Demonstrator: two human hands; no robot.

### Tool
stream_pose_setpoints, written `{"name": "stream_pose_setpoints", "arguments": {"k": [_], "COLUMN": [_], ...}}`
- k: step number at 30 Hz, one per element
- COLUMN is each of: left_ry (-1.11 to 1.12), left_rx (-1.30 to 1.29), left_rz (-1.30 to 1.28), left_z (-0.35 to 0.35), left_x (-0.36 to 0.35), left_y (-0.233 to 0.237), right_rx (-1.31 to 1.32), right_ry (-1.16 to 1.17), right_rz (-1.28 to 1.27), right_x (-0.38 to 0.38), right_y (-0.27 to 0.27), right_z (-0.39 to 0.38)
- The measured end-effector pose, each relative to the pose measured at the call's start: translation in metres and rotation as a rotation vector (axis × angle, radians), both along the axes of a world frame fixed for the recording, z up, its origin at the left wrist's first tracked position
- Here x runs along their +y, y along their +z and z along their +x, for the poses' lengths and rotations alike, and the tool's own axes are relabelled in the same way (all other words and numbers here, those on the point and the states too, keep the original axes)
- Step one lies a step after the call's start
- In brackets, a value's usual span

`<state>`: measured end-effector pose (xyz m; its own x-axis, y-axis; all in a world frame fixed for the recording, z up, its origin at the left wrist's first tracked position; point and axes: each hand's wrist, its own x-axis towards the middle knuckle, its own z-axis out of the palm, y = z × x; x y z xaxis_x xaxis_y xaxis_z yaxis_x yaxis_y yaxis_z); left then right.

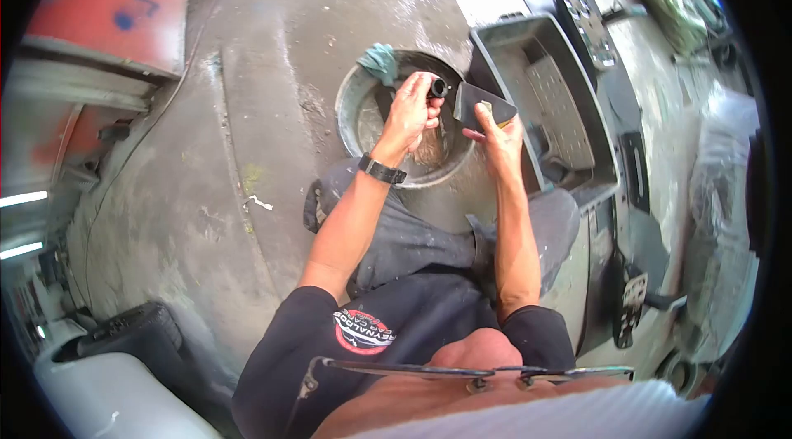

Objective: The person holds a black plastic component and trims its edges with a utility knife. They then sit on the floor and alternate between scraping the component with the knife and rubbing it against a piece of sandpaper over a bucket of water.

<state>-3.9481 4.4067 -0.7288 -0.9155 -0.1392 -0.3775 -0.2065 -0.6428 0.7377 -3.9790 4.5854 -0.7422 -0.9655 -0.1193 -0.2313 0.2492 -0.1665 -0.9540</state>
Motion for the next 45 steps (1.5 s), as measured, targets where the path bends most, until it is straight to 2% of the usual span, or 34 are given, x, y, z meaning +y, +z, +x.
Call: {"name": "stream_pose_setpoints", "arguments": {"k": [3,6,9,10,13,14,17,18,22,25,32,34,37,45], "left_ry": [-0.169,-0.226,-0.329,-0.308,-0.304,-0.297,-0.284,-0.284,-0.243,-0.256,-0.183,-0.168,-0.060,-0.169], "left_rx": [-0.102,-0.195,-0.192,-0.194,-0.197,-0.148,-0.089,-0.061,-0.006,0.028,-0.094,-0.127,0.102,0.013], "left_rz": [0.002,-0.144,-0.215,-0.242,-0.287,-0.432,-0.585,-0.708,-0.899,-0.917,-0.929,-0.890,-1.129,-0.908], "left_z": [0.002,0.003,0.006,0.006,0.004,0.003,0.002,0.002,0.002,0.002,0.004,0.004,0.002,-0.001], "left_x": [0.037,0.062,0.072,0.074,0.076,0.077,0.076,0.076,0.082,0.081,0.090,0.092,0.091,0.083], "left_y": [-0.035,-0.056,-0.080,-0.079,-0.083,-0.091,-0.097,-0.096,-0.085,-0.085,-0.088,-0.091,-0.102,-0.114], "right_rx": [-0.106,-0.112,-0.203,-0.228,-0.224,-0.187,-0.247,-0.213,-0.150,-0.294,-0.319,-0.323,-0.312,-0.257], "right_ry": [0.017,-0.045,-0.089,-0.053,0.120,0.057,0.079,0.105,0.031,-0.008,0.063,0.063,0.040,-0.012], "right_rz": [0.075,0.224,0.054,0.006,0.142,0.171,0.122,0.109,0.092,-0.096,-0.158,-0.106,-0.040,0.111], "right_x": [0.047,0.082,0.086,0.082,0.088,0.083,0.076,0.073,0.062,0.060,0.051,0.047,0.042,0.034], "right_y": [-0.012,-0.041,-0.043,-0.037,-0.052,-0.057,-0.046,-0.051,-0.063,-0.059,-0.051,-0.053,-0.057,-0.052], "right_z": [0.015,0.028,0.041,0.043,0.045,0.046,0.045,0.043,0.035,0.031,0.025,0.025,0.027,0.021]}}
